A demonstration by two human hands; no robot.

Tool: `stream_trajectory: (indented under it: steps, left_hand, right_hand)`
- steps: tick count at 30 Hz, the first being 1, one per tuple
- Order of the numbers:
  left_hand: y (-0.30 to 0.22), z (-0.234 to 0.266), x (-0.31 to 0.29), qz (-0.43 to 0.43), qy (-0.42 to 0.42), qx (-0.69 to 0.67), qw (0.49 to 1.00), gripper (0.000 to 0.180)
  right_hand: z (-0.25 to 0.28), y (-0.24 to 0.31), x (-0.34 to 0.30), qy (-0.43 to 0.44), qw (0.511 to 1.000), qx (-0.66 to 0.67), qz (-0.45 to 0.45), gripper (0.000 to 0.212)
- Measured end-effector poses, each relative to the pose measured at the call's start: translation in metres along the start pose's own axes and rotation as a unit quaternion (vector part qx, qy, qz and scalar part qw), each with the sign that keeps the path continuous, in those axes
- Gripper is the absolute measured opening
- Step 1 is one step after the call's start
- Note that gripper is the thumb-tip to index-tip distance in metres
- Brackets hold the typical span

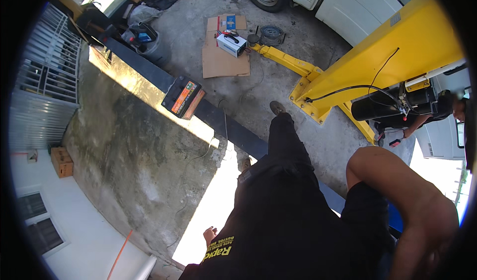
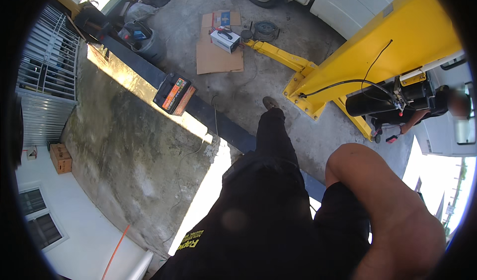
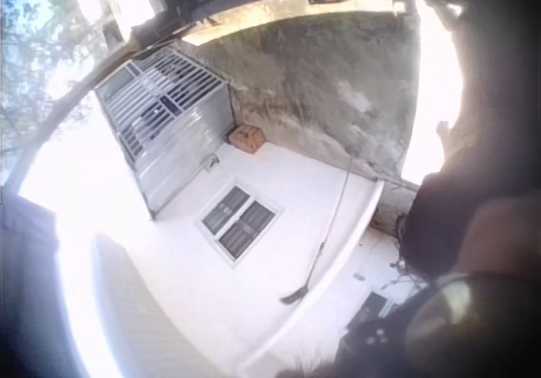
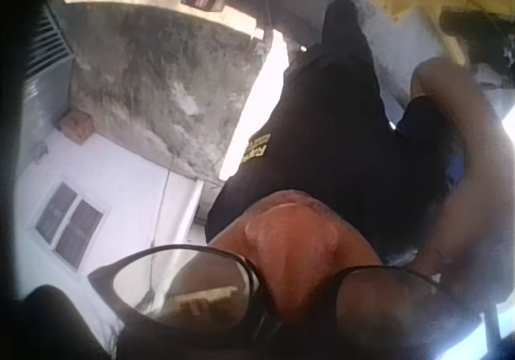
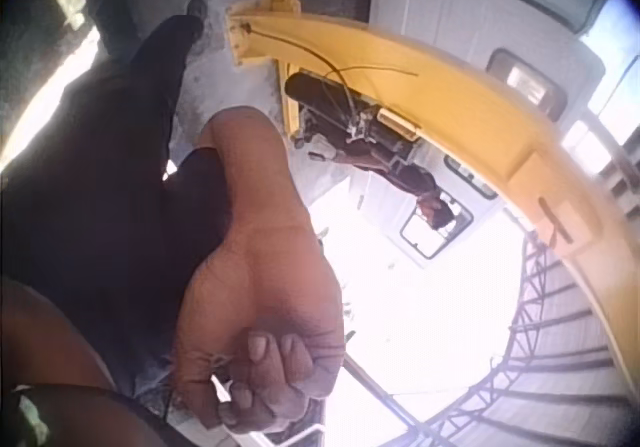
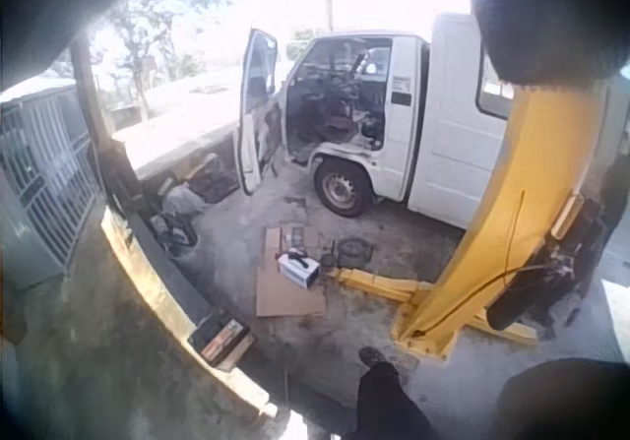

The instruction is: The person coils a power cable, walks to a wall socket, and plugs it in. Then the person retrieves a jump starter and connects its clamps to a car battery inside a white van.

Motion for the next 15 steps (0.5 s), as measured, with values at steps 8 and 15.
stream_trajectory:
  steps: [8, 15]
  left_hand:
    - [-0.190, -0.142, 0.018, 0.010, 0.000, -0.021, 1.000, 0.030]
    - [-0.517, -0.181, 0.028, -0.147, -0.026, 0.022, 0.988, 0.029]
  right_hand:
    - [-0.070, -0.272, -0.319, 0.328, 0.894, -0.106, -0.288, 0.019]
    - [0.030, -0.373, -0.663, 0.840, 0.356, 0.000, -0.409, 0.029]
Point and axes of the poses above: each hand's wrist, its own x-axis towards the middle knuckle, its own z-axis out of the back of the hand, y = z × x, the point moved 6 cm from there along x, towards the middle knuckle, and after that the axes turned 8 degrees about -x, right-handed, at the moved point
